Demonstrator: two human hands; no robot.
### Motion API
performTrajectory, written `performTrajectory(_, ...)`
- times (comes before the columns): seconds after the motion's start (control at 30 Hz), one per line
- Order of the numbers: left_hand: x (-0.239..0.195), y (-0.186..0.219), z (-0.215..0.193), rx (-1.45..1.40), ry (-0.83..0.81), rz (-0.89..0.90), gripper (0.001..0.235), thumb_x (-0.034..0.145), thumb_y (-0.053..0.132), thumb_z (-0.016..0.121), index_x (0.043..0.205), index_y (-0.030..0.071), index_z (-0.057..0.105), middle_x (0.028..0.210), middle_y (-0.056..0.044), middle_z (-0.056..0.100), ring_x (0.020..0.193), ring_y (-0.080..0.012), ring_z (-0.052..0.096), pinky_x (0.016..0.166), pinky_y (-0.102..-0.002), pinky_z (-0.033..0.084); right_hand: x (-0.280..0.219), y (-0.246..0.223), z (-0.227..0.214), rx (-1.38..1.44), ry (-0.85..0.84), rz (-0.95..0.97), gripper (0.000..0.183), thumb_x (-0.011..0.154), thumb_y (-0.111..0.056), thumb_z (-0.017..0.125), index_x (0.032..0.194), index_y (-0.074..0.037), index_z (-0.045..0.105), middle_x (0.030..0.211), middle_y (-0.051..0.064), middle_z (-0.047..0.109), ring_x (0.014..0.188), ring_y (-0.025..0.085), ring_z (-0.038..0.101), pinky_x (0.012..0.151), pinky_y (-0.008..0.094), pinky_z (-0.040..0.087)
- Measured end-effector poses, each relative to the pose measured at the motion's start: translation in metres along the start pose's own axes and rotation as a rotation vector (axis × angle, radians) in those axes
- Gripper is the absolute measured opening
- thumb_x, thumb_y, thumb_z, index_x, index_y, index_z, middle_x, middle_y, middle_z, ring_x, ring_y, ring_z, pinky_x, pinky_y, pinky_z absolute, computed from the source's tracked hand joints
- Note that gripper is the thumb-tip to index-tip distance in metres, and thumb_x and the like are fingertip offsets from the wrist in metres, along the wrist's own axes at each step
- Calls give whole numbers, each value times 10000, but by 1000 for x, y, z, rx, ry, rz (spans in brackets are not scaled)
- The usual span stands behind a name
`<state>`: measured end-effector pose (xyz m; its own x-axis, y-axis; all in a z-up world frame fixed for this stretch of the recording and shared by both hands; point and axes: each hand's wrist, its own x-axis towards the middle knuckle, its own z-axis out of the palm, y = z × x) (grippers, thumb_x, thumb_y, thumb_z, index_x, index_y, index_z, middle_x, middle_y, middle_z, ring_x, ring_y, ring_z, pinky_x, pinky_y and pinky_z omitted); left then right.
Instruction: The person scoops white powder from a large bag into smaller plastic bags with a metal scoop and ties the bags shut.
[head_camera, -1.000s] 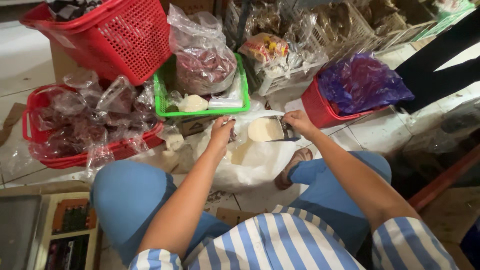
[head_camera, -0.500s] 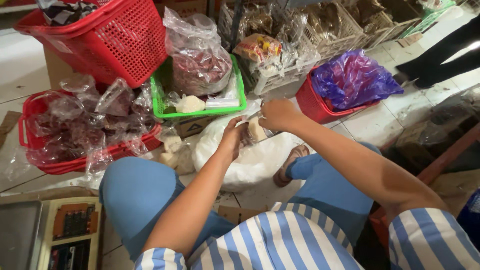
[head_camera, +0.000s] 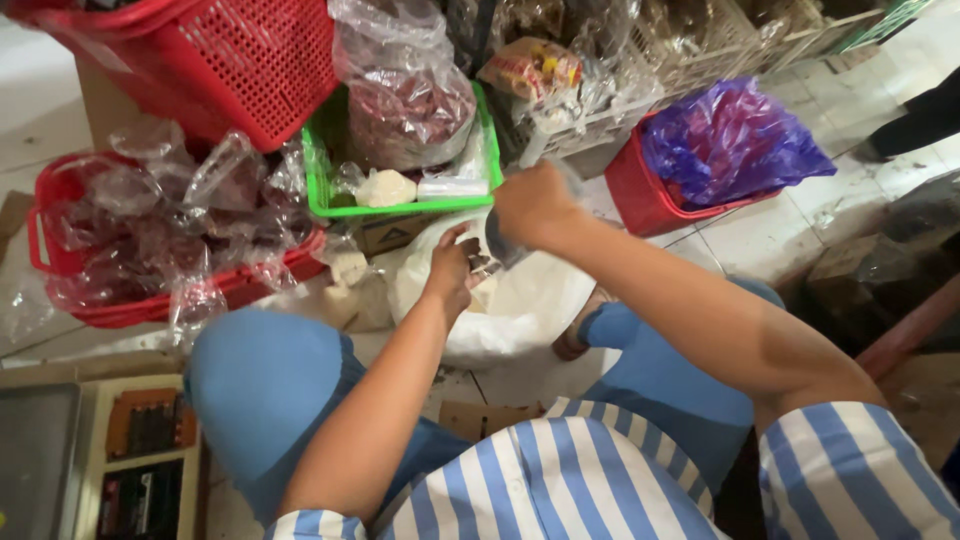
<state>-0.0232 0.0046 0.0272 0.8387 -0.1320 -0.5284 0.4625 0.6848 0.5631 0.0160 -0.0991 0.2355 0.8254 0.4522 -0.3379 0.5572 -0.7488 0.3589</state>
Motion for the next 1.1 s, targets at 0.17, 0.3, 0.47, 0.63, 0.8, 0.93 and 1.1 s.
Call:
performTrajectory(0.17, -1, 21, -23, -16, 186, 38, 433, 944, 42, 521, 1357, 174, 527, 926, -61, 593, 760, -197, 587, 729, -439, 611, -7, 55, 16, 81, -55, 70, 351, 847, -385, 673, 1004, -89, 778, 1033, 166, 753, 972, 340, 730, 852, 479, 545)
performTrajectory(0.3, -24, 40, -35, -74, 140, 112, 409, 920, 23, 528, 1304, 151, 582, 1040, -63, 667, 829, -199, 643, 734, -427, 619, 26, 39, 105, 119, -130, 74, 334, 848, -373, 681, 1013, -99, 778, 1070, 148, 758, 1010, 320, 723, 858, 476, 534)
performTrajectory(0.47, -46, 57, -47, -129, 192, 174, 400, 914, 15, 528, 1286, 139, 607, 1102, -76, 681, 859, -200, 663, 761, -436, 644, 70, -8, 245, 187, -324, 68, 365, 779, -366, 737, 1046, -120, 771, 1102, 117, 748, 1057, 286, 716, 903, 431, 523)
performTrajectory(0.63, -63, 63, -59, -155, 207, 173, 433, 926, 0, 538, 1329, 148, 598, 1128, -84, 668, 925, -210, 649, 829, -439, 609, 101, -54, 374, 112, 95, 43, 230, 851, -254, 619, 984, -160, 782, 1074, 96, 753, 1100, 279, 672, 948, 442, 464)
performTrajectory(0.8, -84, 72, -57, -198, 242, 128, 479, 911, 10, 567, 1362, 170, 581, 1191, -68, 645, 1003, -227, 621, 894, -469, 573, 119, -61, 426, 206, 101, 29, 241, 978, -176, 548, 1104, -112, 743, 1154, 116, 707, 1131, 281, 622, 1013, 468, 415)
performTrajectory(0.93, -103, 86, -52, -191, 242, 122, 490, 910, 35, 574, 1385, 157, 557, 1253, -72, 641, 1096, -228, 643, 924, -458, 565, 118, -81, 449, 216, 185, 87, 240, 979, -176, 558, 1104, -77, 737, 1192, 115, 685, 1200, 285, 595, 1068, 475, 398)
performTrajectory(1.1, -111, 90, -47, -198, 238, 139, 505, 921, 52, 577, 1417, 137, 541, 1292, -81, 636, 1133, -231, 642, 933, -442, 562, 94, -94, 462, 379, 295, 68, 348, 838, -135, 590, 1139, -24, 725, 1196, 135, 676, 1196, 297, 596, 1065, 453, 379)
